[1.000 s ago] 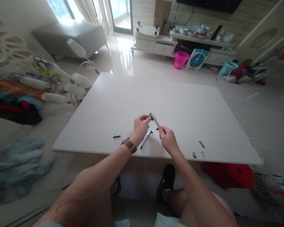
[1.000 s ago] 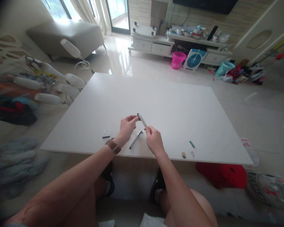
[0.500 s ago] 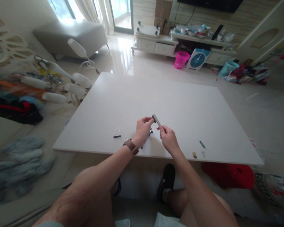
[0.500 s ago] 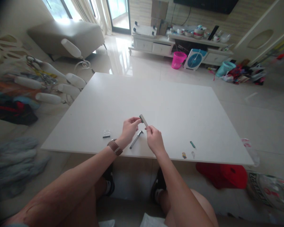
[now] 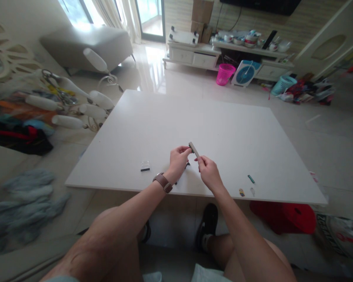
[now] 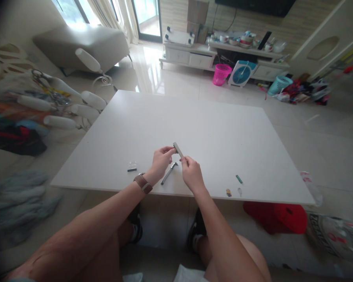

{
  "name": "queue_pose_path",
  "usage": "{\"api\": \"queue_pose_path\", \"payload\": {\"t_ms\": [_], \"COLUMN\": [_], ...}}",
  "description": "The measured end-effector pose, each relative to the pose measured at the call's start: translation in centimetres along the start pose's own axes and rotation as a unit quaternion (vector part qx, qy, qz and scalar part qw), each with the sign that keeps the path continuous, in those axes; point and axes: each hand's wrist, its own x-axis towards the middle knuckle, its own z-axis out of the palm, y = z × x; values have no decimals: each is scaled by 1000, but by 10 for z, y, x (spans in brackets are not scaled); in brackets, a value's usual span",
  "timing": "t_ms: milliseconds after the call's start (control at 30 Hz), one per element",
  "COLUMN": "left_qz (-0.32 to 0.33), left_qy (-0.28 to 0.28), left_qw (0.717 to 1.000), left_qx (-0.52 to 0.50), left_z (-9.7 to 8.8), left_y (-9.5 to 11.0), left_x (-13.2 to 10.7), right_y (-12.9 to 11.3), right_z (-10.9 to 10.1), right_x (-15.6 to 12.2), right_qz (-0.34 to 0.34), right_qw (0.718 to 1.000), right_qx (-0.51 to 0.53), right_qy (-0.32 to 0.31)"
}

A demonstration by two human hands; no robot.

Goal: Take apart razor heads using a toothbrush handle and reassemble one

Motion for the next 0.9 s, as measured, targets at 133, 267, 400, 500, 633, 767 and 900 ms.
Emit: {"api": "queue_pose_path", "payload": {"t_ms": [133,267,400,500,633,767,900], "left_qz": [-4,-7,-10,-11,-12,-19,-13], "left_qy": [-1,-1,-1,-2,-1,1,-3], "left_qw": [1000,1000,1000,1000,1000,1000,1000], "left_qx": [-3,-7,-11,-11,-9,-12,-10], "left_z": [0,0,0,1,1,2,1], "left_y": [0,0,1,2,3,2,1], "left_x": [0,0,0,-1,-2,-2,-1], "right_y": [0,0,0,0,1,2,1], "right_z": [0,0,0,0,0,1,1], "right_x": [0,0,0,0,-1,0,0], "right_qz": [1,1,1,2,3,4,3], "right_qw": [1000,1000,1000,1000,1000,1000,1000], "right_qx": [-2,-3,-1,1,1,1,0], "right_qy": [0,-1,-2,-3,-4,-4,-6]}}
